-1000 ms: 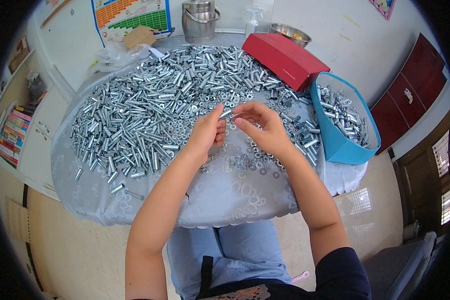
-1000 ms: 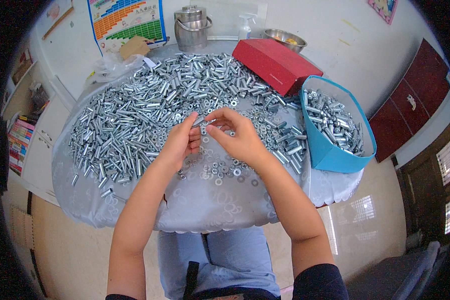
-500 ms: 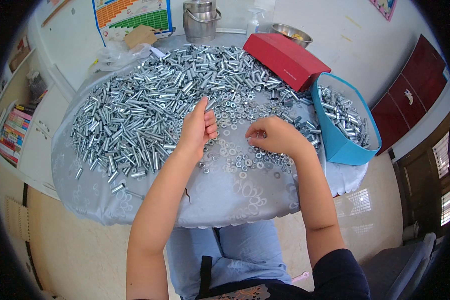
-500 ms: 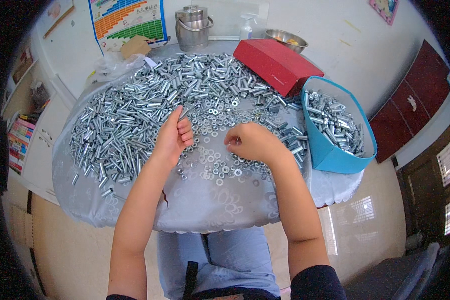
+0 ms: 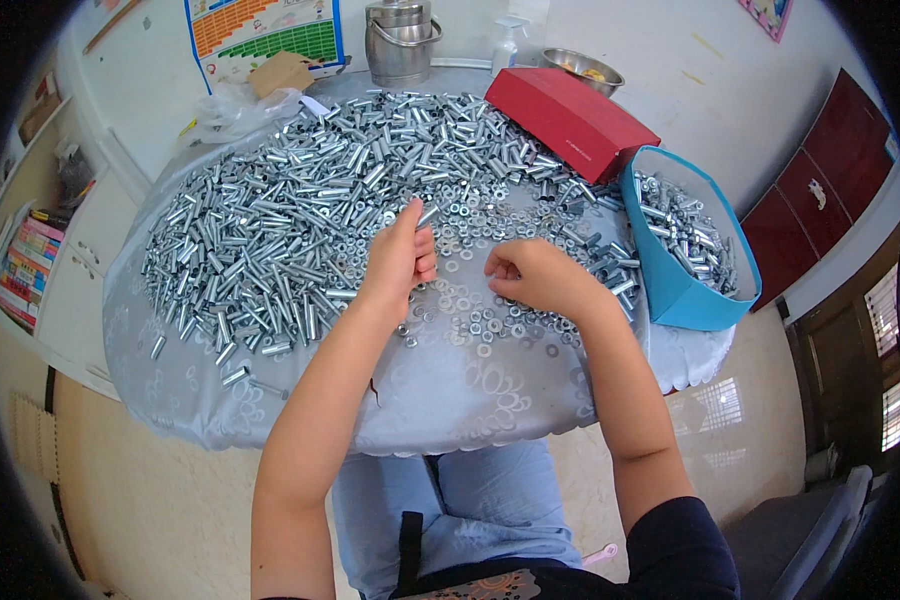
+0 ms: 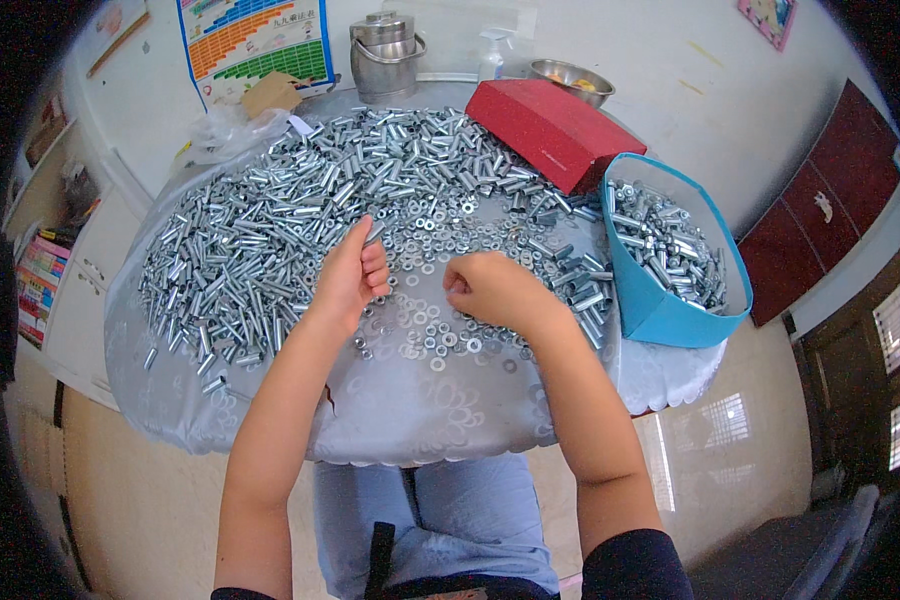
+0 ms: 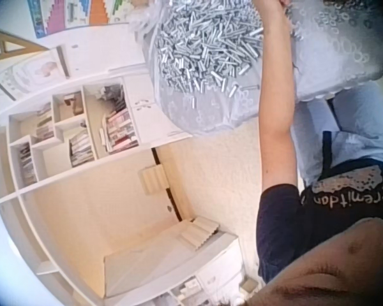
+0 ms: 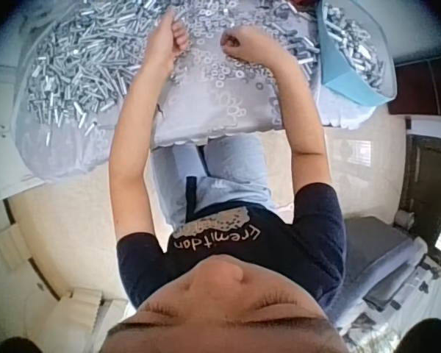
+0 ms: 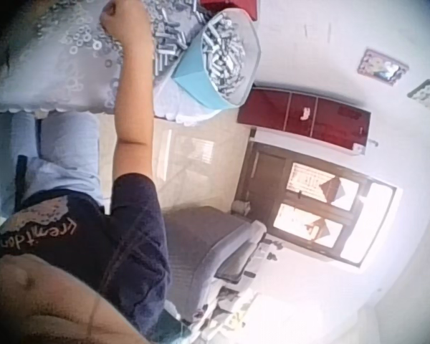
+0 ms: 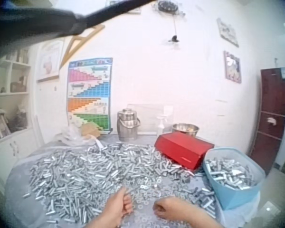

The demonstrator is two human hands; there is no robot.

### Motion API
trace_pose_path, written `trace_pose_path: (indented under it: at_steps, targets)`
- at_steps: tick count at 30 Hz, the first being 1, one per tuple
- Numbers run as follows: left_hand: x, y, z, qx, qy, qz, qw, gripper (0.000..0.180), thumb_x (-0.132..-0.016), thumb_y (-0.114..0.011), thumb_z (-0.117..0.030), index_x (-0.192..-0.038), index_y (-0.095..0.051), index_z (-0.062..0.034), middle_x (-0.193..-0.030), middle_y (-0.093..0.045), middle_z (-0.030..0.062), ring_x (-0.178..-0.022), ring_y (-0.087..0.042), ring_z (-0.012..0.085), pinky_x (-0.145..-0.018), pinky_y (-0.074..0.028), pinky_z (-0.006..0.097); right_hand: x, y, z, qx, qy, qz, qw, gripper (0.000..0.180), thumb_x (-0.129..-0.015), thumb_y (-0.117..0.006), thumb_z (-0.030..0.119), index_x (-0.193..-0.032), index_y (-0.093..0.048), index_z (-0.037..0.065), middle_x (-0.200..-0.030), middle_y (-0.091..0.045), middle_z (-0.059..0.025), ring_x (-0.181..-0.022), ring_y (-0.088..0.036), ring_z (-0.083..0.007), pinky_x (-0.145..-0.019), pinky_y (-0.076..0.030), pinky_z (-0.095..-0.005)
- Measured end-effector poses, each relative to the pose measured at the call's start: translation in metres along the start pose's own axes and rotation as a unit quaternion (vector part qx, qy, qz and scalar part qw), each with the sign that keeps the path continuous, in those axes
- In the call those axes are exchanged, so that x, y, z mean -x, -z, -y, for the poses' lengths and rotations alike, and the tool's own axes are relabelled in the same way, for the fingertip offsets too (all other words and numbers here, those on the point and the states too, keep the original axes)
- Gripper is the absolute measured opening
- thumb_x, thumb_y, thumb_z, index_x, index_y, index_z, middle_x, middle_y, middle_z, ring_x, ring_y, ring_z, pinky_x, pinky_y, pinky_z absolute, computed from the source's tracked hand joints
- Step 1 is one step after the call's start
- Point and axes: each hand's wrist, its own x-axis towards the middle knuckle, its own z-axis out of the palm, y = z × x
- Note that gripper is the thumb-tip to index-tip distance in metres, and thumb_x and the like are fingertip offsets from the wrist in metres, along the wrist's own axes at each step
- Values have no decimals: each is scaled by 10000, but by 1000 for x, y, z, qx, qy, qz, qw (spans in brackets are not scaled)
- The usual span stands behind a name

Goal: The person sits at a table covered with a large pile of metal bolts and washers. They repeatedly pick up a bolt and a washer, slide the washer onto the bolt, and place the assembled unit into a blue container on the right. The person continues this repetitive assembly process throughout the clip.

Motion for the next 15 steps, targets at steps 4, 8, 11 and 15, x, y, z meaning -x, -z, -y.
trace_pose_path:
  at_steps: [4, 8, 11, 15]
  targets:
    - [2, -3, 3, -21, 3, 5, 1000, 453, -876, -449, -431, -547, -282, -170, -519, -253, -56, -465, -289, 82, -445, -252, 237, 0, -3, -1, -7, 1, 2, 1000, 197, -700, -606, 57, -884, -582, -7, -682, -588, -104, -621, -565, -193, -594, -458, -299]
    - [1, -2, 4, -24, 4, 5, 1000, 449, -877, -452, -427, -549, -287, -168, -521, -256, -56, -467, -294, 82, -449, -256, 235, 1, -3, 4, -36, 9, 28, 999, 196, -702, -585, 37, -891, -576, -14, -685, -585, -106, -625, -564, -187, -594, -454, -296]
    - [1, -3, 5, -37, 0, 9, 999, 445, -877, -454, -426, -553, -294, -166, -521, -262, -55, -467, -296, 82, -449, -256, 234, 0, -5, 3, -45, 9, 43, 998, 191, -702, -578, 33, -886, -580, -21, -691, -586, -113, -632, -566, -184, -596, -453, -295]
    - [1, -4, 6, -44, 1, 11, 999, 436, -872, -455, -423, -555, -311, -162, -519, -275, -56, -459, -302, 78, -442, -261, 232, -1, -6, -1, -41, 2, 48, 998, 185, -700, -577, 39, -871, -589, -31, -713, -597, -133, -644, -575, -207, -608, -459, -307]
